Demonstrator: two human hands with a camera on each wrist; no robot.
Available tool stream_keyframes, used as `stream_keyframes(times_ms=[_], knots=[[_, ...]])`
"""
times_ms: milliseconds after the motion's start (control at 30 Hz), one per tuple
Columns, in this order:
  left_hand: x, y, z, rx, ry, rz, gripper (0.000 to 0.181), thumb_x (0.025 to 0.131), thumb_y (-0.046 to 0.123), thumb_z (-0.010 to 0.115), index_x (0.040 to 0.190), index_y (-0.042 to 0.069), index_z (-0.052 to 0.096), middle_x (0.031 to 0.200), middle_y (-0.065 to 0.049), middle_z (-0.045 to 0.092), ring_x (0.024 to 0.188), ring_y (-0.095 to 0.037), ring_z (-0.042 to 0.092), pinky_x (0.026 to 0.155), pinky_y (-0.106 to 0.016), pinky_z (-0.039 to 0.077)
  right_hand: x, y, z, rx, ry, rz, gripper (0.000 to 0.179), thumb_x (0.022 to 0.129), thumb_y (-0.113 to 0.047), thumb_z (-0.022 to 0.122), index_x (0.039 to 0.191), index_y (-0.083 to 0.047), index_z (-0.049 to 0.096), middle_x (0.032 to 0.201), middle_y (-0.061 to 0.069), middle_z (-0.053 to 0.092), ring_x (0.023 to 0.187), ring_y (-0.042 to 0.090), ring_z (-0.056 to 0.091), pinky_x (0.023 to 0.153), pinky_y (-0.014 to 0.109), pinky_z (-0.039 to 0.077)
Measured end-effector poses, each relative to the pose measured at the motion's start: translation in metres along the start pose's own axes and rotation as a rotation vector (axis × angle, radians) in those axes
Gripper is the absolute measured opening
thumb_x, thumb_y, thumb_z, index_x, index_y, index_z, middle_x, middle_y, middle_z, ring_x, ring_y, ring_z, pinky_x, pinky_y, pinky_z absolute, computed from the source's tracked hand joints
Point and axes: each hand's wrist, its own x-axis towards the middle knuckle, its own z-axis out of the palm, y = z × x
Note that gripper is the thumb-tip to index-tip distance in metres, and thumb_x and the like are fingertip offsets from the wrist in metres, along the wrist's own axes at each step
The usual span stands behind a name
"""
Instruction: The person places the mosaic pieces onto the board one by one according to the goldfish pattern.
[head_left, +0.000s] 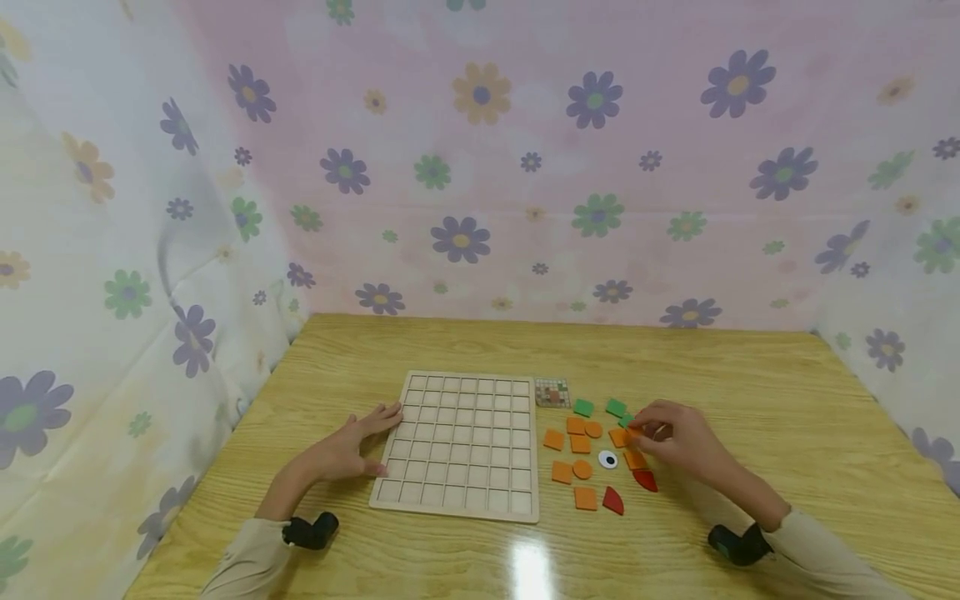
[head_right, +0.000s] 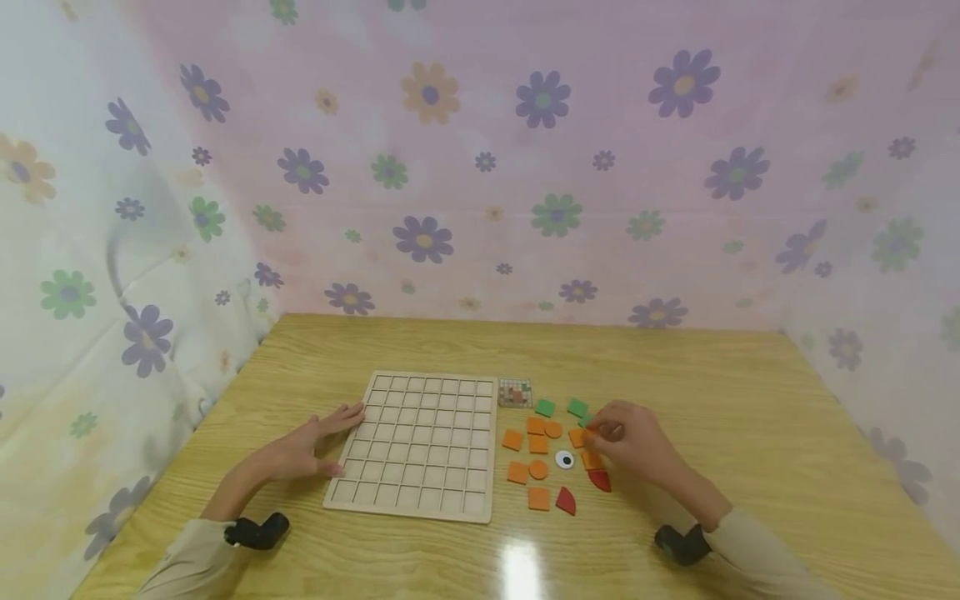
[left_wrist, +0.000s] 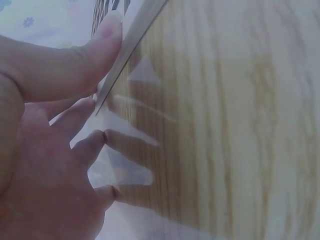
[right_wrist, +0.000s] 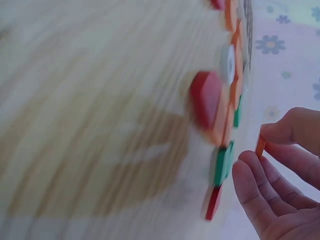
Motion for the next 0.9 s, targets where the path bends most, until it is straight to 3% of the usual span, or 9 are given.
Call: stream_keyframes(times_ms=[300, 900], knots=[[0.0, -0.003, 0.001, -0.002, 0.017, 0.006, 0.088, 0.079, 0.022, 0.075, 0.149, 0.002, 0.025, 0.156, -0.016, 0.013, 0.141, -0.039, 0.006, 0.107, -0.064, -0.006, 0.021, -0.02, 0.015, 0.105, -0.043, 0.011, 0.011, 0.08, -0.001, 0.072, 0.089, -0.007, 0.073, 0.085, -0.002, 0.062, 0.07, 0.005, 0.059, 0.058, 0.023, 0.055], [0.0, -0.003, 0.0, -0.029, 0.016, 0.005, 0.09, 0.078, 0.026, 0.076, 0.149, 0.002, 0.026, 0.155, -0.016, 0.015, 0.141, -0.039, 0.007, 0.106, -0.066, -0.004, 0.076, -0.059, 0.059, 0.269, -0.11, -0.089, 0.012, 0.083, -0.005, 0.071, 0.095, -0.004, 0.073, 0.087, 0.004, 0.063, 0.07, 0.009, 0.059, 0.061, 0.026, 0.055]])
